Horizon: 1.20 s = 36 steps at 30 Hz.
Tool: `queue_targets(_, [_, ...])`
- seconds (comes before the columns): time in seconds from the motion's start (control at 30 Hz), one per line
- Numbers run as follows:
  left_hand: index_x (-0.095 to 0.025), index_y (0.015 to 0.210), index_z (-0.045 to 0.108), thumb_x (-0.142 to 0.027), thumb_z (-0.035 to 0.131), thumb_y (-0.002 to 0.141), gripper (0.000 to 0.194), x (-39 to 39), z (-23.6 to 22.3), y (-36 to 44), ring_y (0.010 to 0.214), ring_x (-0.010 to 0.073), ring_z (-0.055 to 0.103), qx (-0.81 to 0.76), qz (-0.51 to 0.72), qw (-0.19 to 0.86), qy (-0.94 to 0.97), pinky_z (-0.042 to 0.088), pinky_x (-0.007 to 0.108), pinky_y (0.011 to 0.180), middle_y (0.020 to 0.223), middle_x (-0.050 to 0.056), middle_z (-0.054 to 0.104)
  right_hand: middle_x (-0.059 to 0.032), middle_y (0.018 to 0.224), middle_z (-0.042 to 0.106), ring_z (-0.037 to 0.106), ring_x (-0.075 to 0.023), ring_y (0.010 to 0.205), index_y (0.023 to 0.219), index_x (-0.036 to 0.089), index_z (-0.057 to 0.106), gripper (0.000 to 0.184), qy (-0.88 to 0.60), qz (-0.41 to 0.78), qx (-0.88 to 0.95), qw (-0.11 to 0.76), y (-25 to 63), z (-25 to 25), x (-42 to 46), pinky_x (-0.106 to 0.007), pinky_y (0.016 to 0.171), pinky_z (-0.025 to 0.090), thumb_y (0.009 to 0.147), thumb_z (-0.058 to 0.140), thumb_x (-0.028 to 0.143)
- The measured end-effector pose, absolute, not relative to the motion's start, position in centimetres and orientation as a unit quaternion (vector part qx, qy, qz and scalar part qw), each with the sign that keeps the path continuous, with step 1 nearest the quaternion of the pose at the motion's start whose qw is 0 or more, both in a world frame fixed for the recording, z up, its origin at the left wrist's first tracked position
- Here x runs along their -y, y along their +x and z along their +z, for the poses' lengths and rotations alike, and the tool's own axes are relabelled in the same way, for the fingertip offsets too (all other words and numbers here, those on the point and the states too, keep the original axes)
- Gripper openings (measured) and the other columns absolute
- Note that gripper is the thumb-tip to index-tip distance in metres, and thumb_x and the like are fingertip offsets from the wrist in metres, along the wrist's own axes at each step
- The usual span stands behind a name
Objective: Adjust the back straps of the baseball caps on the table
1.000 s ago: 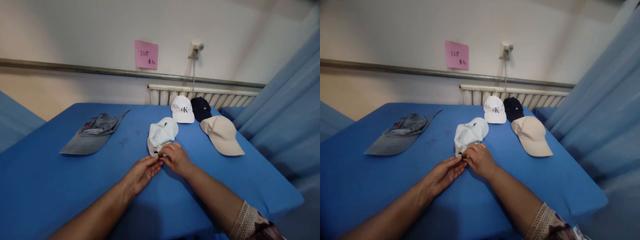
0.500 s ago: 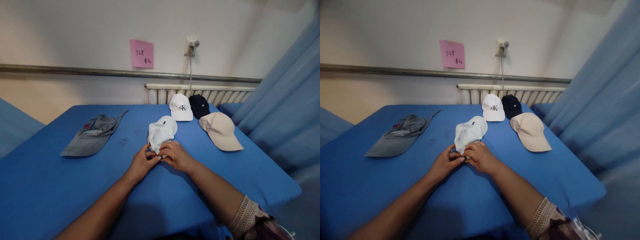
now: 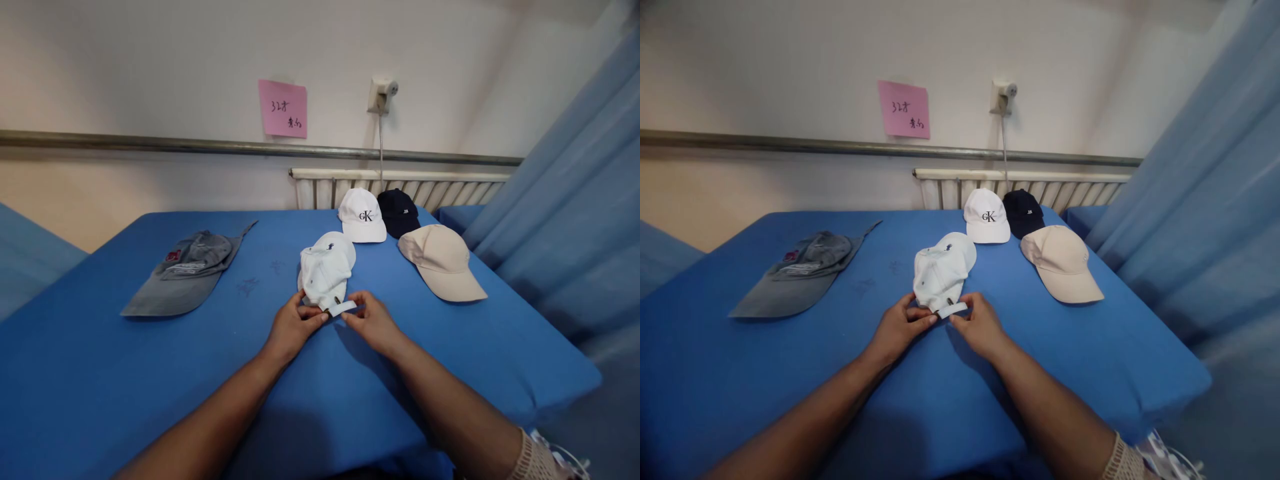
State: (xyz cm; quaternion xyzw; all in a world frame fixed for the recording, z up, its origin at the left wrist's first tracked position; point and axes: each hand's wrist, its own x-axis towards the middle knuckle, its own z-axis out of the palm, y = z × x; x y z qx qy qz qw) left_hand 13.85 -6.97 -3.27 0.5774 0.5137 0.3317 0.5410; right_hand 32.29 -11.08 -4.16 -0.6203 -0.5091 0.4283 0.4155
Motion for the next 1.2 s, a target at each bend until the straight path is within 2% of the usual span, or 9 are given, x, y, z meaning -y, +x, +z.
queue_targets(0.1, [-0.014,0.132,0.044,-0.032,0.08,0.066,0.077,7.1,-3.2,14.0,0.084,0.0238,0.072,-0.515,0.34,0.543,0.569,0.054,0.035,0.08,0.087,0.005,0.076,-0.0045,0.086,0.065,0.062,-0.0122,0.06,0.101,0.013,0.061,0.036,-0.507,0.662,0.345,0.431,31.8,-3.7,11.7,-0.023,0.047,0.046,0.074,0.073,0.035])
queue_targets(0.17, [-0.013,0.134,0.042,-0.033,0.08,0.066,0.08,7.3,-3.1,14.1,0.086,0.0241,0.072,-0.517,0.347,0.545,0.561,0.054,0.036,0.082,0.088,0.006,0.076,-0.0042,0.083,0.067,0.063,-0.0106,0.061,0.097,0.012,0.063,0.039,-0.434,0.731,0.263,0.456,31.4,-3.6,11.7,-0.02,0.049,0.048,0.069,0.08,0.034])
queue_targets(0.23, [-0.012,0.134,0.042,-0.034,0.08,0.066,0.081,7.4,-3.0,14.2,0.088,0.0245,0.072,-0.518,0.355,0.545,0.555,0.053,0.037,0.083,0.088,0.006,0.076,-0.003,0.078,0.067,0.064,-0.0096,0.062,0.092,0.012,0.064,0.04,-0.406,0.745,0.204,0.488,31.1,-3.8,11.3,-0.018,0.052,0.05,0.064,0.085,0.031])
queue_targets(0.4, [-0.011,0.129,0.047,-0.037,0.081,0.064,0.078,7.3,-3.2,14.3,0.087,0.0253,0.072,-0.51,0.36,0.552,0.552,0.053,0.036,0.082,0.086,0.007,0.076,0.0004,0.069,0.066,0.065,-0.01,0.061,0.079,0.015,0.058,0.042,-0.426,0.699,0.131,0.56,30.3,-4.6,10.8,-0.018,0.052,0.051,0.056,0.091,0.029])
queue_targets(0.6, [-0.013,0.128,0.048,-0.036,0.08,0.065,0.074,7.1,-3.7,14.4,0.086,0.0257,0.072,-0.52,0.357,0.532,0.565,0.053,0.036,0.081,0.088,0.008,0.076,0.0,0.071,0.068,0.062,-0.0098,0.058,0.085,0.015,0.06,0.049,-0.45,0.653,0.188,0.58,29.5,-4.7,11.0,-0.018,0.048,0.049,0.053,0.091,0.034])
queue_targets(0.73, [-0.014,0.121,0.053,-0.035,0.078,0.066,0.065,7.3,-3.4,14.6,0.083,0.0248,0.072,-0.52,0.355,0.531,0.567,0.053,0.034,0.077,0.087,0.007,0.076,-0.0017,0.07,0.068,0.06,-0.0101,0.055,0.083,0.014,0.064,0.044,-0.465,0.612,0.244,0.591,29.3,-5.3,10.3,-0.02,0.047,0.047,0.053,0.089,0.035])
queue_targets(1.0, [-0.014,0.11,0.058,-0.035,0.078,0.067,0.052,7.4,-3.5,15.1,0.081,0.022,0.07,-0.488,0.375,0.53,0.583,0.053,0.03,0.072,0.085,0.005,0.074,-0.0006,0.065,0.064,0.057,-0.0114,0.054,0.083,0.016,0.067,0.029,-0.518,0.522,0.35,0.58,28.8,-7.3,9.9,-0.02,0.043,0.042,0.067,0.076,0.038])
queue_targets(1.2, [-0.014,0.104,0.061,-0.036,0.078,0.066,0.047,6.8,-4.3,15.4,0.076,0.021,0.07,-0.505,0.376,0.509,0.587,0.052,0.028,0.066,0.084,0.006,0.073,-0.0015,0.069,0.065,0.059,-0.0117,0.056,0.087,0.016,0.067,0.031,-0.499,0.523,0.359,0.59,28.8,-7.3,10.3,-0.021,0.046,0.045,0.074,0.069,0.044])
